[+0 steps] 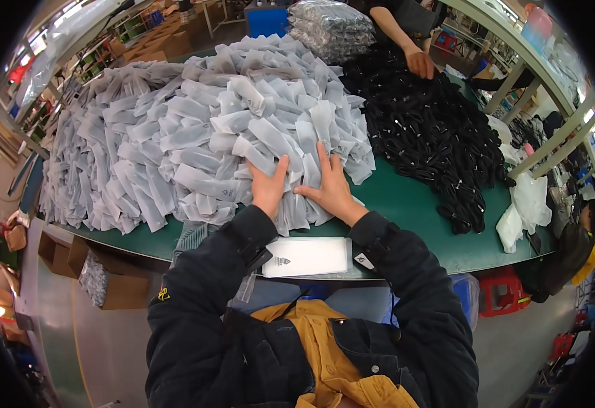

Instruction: The person packages cables by hand, sliding each cable into a plastic sleeve and placing the finished item onto a pile. The person also occasionally gathers and moves the piles of packaged cables across the work surface.

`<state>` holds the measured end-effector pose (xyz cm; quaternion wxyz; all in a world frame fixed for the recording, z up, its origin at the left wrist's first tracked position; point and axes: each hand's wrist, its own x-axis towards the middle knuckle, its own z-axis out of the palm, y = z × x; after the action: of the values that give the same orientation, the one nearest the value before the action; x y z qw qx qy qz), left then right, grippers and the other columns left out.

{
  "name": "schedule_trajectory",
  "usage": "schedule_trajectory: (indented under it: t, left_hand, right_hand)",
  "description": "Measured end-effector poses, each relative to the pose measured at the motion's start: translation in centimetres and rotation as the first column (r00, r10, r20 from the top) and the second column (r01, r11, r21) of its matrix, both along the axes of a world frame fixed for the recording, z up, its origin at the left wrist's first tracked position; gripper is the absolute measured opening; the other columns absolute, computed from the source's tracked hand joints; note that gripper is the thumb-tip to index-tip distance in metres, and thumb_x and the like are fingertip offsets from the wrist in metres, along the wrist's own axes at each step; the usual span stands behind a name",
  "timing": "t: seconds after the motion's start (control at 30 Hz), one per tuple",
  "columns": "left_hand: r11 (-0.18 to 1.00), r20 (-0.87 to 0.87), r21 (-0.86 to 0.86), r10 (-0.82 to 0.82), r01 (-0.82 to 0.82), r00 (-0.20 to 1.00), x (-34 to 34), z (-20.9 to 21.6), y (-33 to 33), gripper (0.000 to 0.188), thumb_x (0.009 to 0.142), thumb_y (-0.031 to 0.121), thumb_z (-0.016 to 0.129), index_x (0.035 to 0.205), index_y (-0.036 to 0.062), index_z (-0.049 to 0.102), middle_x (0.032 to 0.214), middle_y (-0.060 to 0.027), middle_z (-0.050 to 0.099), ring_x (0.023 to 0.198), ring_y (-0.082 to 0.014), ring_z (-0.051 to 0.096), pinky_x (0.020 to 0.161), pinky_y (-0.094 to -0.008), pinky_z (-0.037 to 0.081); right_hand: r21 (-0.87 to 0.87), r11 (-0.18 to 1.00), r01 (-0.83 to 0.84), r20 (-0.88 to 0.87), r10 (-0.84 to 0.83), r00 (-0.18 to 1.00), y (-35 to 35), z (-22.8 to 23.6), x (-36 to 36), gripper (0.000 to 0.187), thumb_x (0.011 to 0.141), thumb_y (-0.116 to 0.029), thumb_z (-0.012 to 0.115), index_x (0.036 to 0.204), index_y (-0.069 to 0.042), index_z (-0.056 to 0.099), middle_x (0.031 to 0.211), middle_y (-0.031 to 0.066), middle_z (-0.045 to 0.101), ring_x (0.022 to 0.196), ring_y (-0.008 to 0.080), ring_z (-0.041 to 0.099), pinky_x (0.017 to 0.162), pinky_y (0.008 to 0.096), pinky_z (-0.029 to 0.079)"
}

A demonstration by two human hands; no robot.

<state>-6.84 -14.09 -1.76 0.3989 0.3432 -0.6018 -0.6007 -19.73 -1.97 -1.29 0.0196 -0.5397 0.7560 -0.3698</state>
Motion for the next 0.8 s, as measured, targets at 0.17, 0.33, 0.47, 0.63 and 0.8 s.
schedule_trajectory:
  t: [0.17,0.33,0.47,0.63,0.8]
  left_hand:
    - [0.992,-0.173,0.117,-0.014,0.035,0.985,-1.3,1.2,0.0,0.105,0.081,0.029,0.081,0.155,0.0044,0.01,0.149,-0.0162,0.038,0.135,-0.0265,0.041,0.11,-0.0354,0.035]
    - [0.976,-0.205,0.215,0.01,0.035,0.979,-2.1,2.0,0.6,0.104,0.079,0.017,0.084,0.154,0.005,0.012,0.149,-0.0138,0.038,0.133,-0.0245,0.042,0.11,-0.035,0.035]
    - [0.962,-0.291,0.255,-0.023,0.101,0.956,-2.5,2.1,0.5,0.1,0.079,0.012,0.083,0.153,0.005,0.015,0.148,-0.0131,0.038,0.133,-0.0246,0.042,0.11,-0.0358,0.035]
    - [0.942,-0.367,0.295,-0.042,0.159,0.929,-2.4,2.4,0.5,0.096,0.08,0.01,0.081,0.151,0.0049,0.018,0.147,-0.0127,0.039,0.133,-0.0251,0.042,0.11,-0.0362,0.036]
    - [0.98,-0.275,0.187,-0.007,0.061,0.961,-2.9,2.0,1.0,0.093,0.082,0.01,0.08,0.151,0.0051,0.019,0.145,-0.0131,0.042,0.132,-0.0247,0.043,0.107,-0.0363,0.039]
  right_hand:
    - [0.037,0.996,0.084,-0.116,-0.079,0.99,-0.2,0.5,0.2,0.115,0.073,-0.053,0.08,0.157,-0.009,0.015,0.124,0.0277,0.041,0.114,0.0471,0.047,0.095,0.0467,0.044]
    - [0.087,0.986,0.146,-0.161,-0.13,0.978,-0.2,0.8,0.0,0.111,0.075,-0.055,0.078,0.156,-0.009,0.018,0.124,0.0291,0.039,0.112,0.0489,0.047,0.093,0.0489,0.045]
    - [0.048,0.996,0.069,-0.034,-0.068,0.997,-0.5,1.0,-0.4,0.111,0.074,-0.055,0.079,0.156,-0.011,0.018,0.124,0.0293,0.039,0.109,0.0493,0.049,0.091,0.0483,0.046]
    - [0.115,0.992,0.051,0.042,-0.056,0.998,-1.0,2.3,-0.6,0.114,0.071,-0.055,0.081,0.156,-0.013,0.019,0.123,0.0284,0.039,0.104,0.0485,0.054,0.086,0.0454,0.05]
    - [0.016,0.999,-0.036,0.161,0.033,0.986,-1.0,1.6,-1.0,0.115,0.07,-0.056,0.082,0.157,-0.015,0.019,0.123,0.0274,0.04,0.103,0.0478,0.057,0.083,0.0455,0.051]
